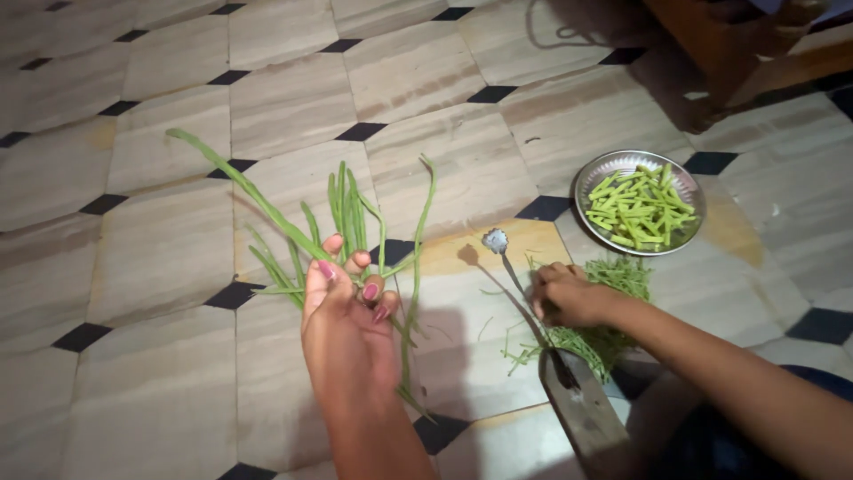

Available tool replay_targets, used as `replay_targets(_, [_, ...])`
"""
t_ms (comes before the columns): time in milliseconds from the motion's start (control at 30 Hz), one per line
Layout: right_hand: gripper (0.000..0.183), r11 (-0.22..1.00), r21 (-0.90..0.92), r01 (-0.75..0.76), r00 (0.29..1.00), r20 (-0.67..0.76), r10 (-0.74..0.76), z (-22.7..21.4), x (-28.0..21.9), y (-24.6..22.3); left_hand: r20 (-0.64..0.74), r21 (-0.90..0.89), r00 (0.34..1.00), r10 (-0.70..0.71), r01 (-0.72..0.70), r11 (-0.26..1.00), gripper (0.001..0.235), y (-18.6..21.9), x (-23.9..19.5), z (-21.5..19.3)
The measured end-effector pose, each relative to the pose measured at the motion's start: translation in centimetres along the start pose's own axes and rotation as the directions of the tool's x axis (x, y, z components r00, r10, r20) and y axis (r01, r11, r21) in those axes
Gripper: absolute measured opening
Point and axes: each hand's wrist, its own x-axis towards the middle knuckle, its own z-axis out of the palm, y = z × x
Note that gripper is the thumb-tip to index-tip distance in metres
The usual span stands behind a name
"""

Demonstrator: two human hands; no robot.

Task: The person snaps long beans into pieces by hand and places them into a metal plate, then uses a traditional floor-mounted blade to finely shred the remaining beans.

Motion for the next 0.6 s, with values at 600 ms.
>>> replay_targets(600, [0.043, 0.974, -0.029, 0.223, 0.864, -0.457, -0.212, -3.0, 7.4, 4.8, 0.003, -0.025, 0.999, -0.033, 0.033, 0.999, 0.031, -0.4, 0.1, 0.0])
